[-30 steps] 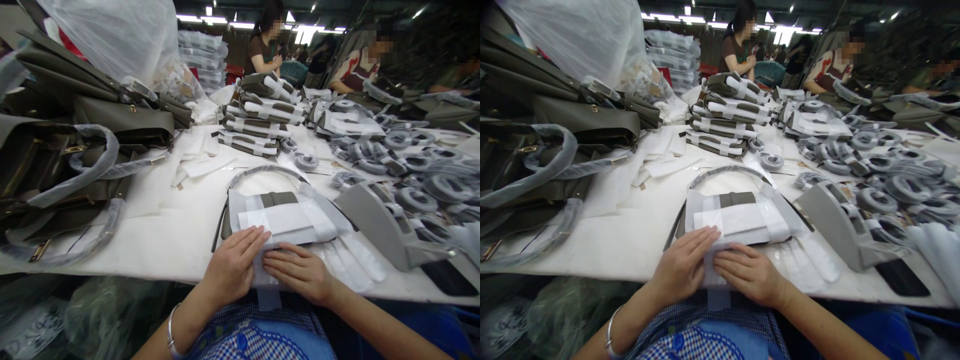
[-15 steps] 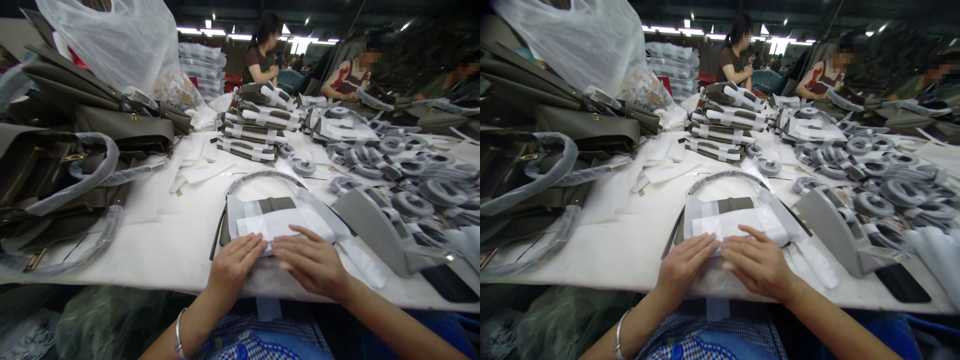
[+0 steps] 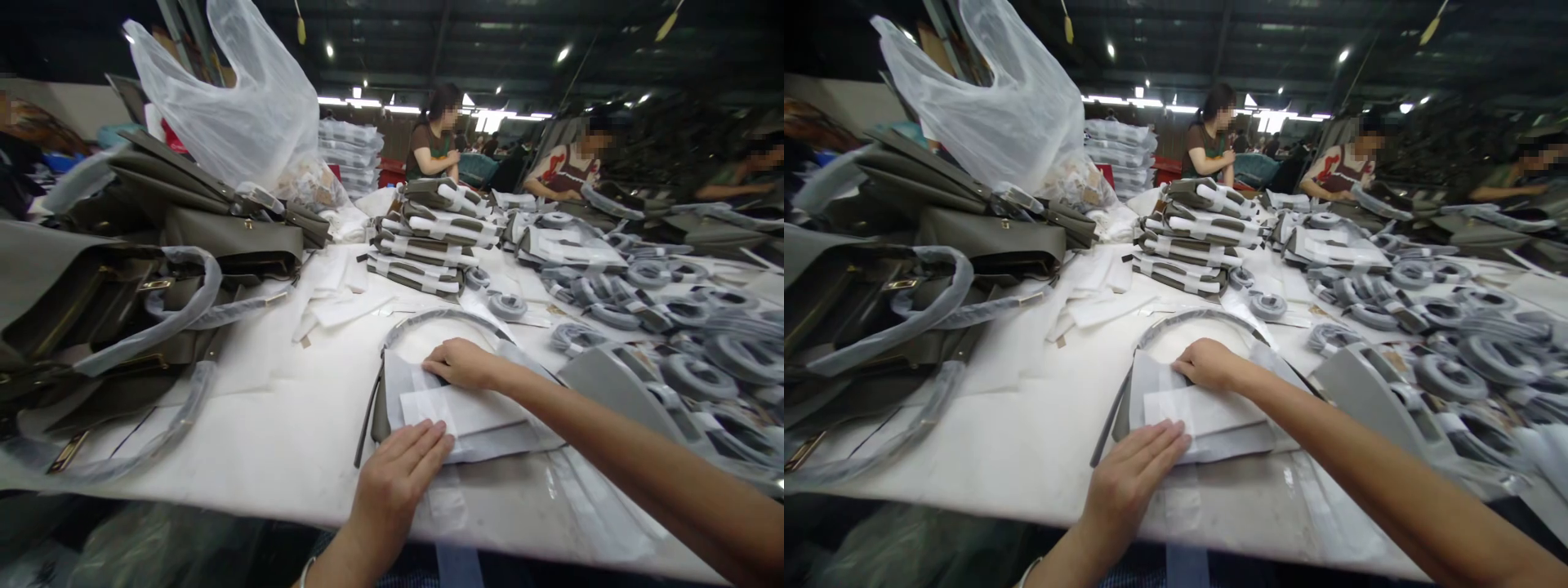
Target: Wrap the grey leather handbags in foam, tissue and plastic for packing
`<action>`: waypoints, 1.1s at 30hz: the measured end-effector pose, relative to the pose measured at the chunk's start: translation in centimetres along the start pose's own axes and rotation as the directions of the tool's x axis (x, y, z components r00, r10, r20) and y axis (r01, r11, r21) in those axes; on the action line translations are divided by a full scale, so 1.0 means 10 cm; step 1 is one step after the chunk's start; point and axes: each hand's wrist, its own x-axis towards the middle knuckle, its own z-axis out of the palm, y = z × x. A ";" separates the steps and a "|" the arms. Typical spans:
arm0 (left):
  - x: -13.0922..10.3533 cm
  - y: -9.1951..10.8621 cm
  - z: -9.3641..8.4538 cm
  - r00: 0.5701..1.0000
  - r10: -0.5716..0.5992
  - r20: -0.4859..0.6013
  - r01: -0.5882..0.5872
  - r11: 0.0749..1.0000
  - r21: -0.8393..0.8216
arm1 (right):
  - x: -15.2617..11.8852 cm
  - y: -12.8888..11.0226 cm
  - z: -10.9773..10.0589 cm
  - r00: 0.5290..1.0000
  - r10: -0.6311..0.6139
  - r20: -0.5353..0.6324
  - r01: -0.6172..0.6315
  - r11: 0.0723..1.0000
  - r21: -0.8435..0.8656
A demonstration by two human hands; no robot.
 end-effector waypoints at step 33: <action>-0.03 0.03 0.00 0.998 -0.018 0.052 0.019 1.000 -0.012 | -0.83 -0.24 0.25 0.817 -0.214 -0.536 0.309 0.946 0.094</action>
